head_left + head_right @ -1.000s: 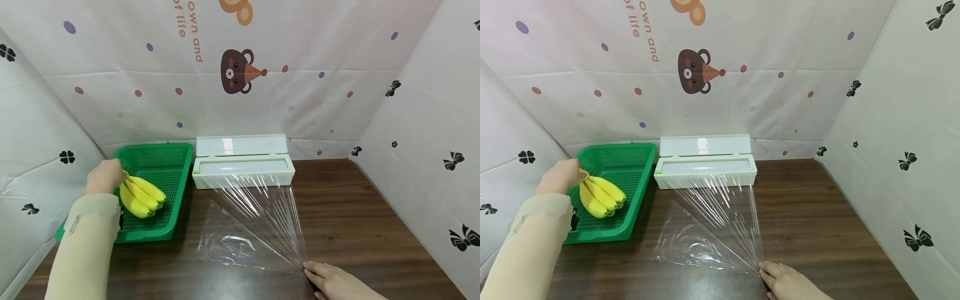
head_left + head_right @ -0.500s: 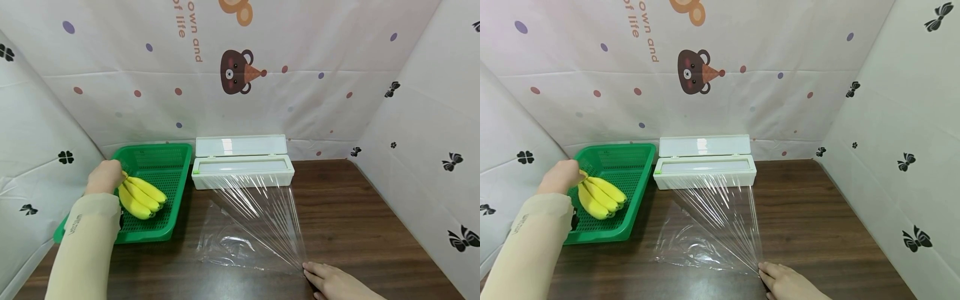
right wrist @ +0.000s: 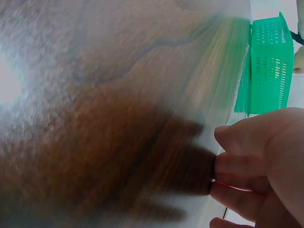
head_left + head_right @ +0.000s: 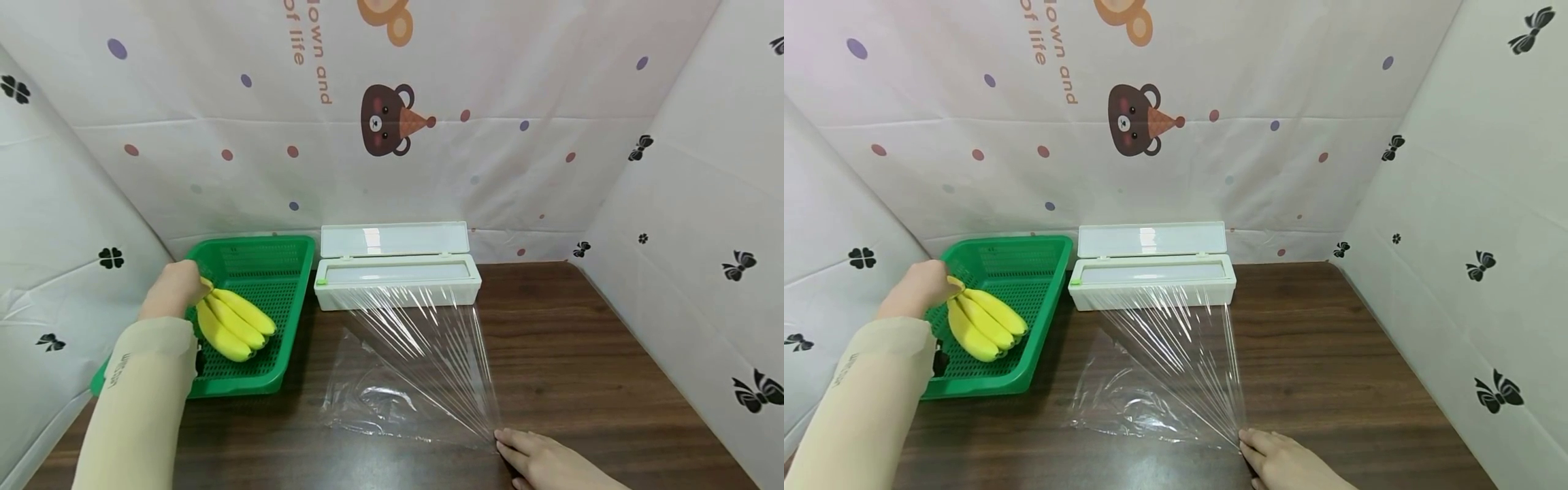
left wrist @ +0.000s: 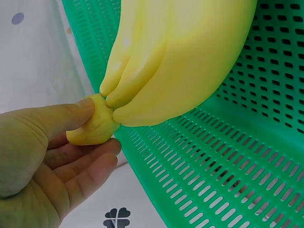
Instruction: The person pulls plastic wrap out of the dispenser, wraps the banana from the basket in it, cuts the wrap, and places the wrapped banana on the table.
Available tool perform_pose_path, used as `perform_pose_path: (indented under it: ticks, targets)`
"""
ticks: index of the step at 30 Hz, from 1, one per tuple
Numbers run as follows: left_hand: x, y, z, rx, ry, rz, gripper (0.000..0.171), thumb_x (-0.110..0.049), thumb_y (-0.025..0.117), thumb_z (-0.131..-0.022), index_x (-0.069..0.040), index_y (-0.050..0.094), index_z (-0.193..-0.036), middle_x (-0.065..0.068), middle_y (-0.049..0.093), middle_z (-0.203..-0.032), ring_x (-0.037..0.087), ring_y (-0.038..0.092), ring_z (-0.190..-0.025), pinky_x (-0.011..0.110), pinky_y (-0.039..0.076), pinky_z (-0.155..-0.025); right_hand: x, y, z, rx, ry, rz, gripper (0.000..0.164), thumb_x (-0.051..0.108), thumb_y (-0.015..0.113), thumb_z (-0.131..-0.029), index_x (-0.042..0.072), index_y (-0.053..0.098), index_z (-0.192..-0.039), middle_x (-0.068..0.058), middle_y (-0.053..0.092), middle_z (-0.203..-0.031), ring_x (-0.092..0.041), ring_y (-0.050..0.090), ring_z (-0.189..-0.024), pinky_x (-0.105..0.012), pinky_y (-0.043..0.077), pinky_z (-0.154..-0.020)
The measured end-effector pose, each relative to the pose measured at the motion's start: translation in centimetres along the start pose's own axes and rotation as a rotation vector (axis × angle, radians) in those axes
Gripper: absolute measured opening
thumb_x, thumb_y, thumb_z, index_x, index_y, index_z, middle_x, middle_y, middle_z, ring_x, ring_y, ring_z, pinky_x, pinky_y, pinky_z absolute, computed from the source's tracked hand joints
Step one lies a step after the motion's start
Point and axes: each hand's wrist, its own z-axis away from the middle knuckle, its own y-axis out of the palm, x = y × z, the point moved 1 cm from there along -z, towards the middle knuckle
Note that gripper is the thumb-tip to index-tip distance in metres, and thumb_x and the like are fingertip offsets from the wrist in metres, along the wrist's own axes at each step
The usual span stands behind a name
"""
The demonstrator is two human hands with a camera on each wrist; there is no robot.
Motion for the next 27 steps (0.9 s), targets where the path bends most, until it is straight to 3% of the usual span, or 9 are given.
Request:
perform_pose_path:
  ticks: [7,17,27]
  targets:
    - [0.33,0.13,-0.18,-0.022,0.01,0.012,0.027,-0.01,0.053,-0.092,0.015,0.058,-0.102,0.029,0.059,-0.092,0.033,0.058,-0.078,0.039,0.05,-0.063,0.02,0.06,0.01,0.003,-0.001,0.006,0.046,0.043,0.051,-0.095,0.002,0.071,-0.103,-0.011,0.067,-0.11,-0.019,0.065,-0.097,-0.018,0.048,-0.082]
    - [0.59,0.12,-0.02,-0.056,0.038,0.015,0.04,-0.011,0.054,-0.093,0.021,0.05,-0.116,0.039,0.052,-0.112,0.049,0.054,-0.098,0.053,0.05,-0.079,-0.07,0.07,0.04,0.012,0.0,0.006,0.046,0.043,0.052,-0.094,0.002,0.07,-0.104,-0.011,0.066,-0.111,-0.019,0.065,-0.097,-0.019,0.049,-0.08]
    - [0.98,-0.02,-0.12,-0.043,0.029,0.075,0.042,-0.016,0.054,-0.095,0.019,0.05,-0.117,0.035,0.055,-0.107,0.042,0.057,-0.091,0.043,0.051,-0.068,-0.15,0.16,-0.01,-0.005,-0.005,-0.009,0.047,0.043,0.051,-0.095,0.001,0.07,-0.103,-0.01,0.065,-0.11,-0.019,0.065,-0.095,-0.018,0.049,-0.08]
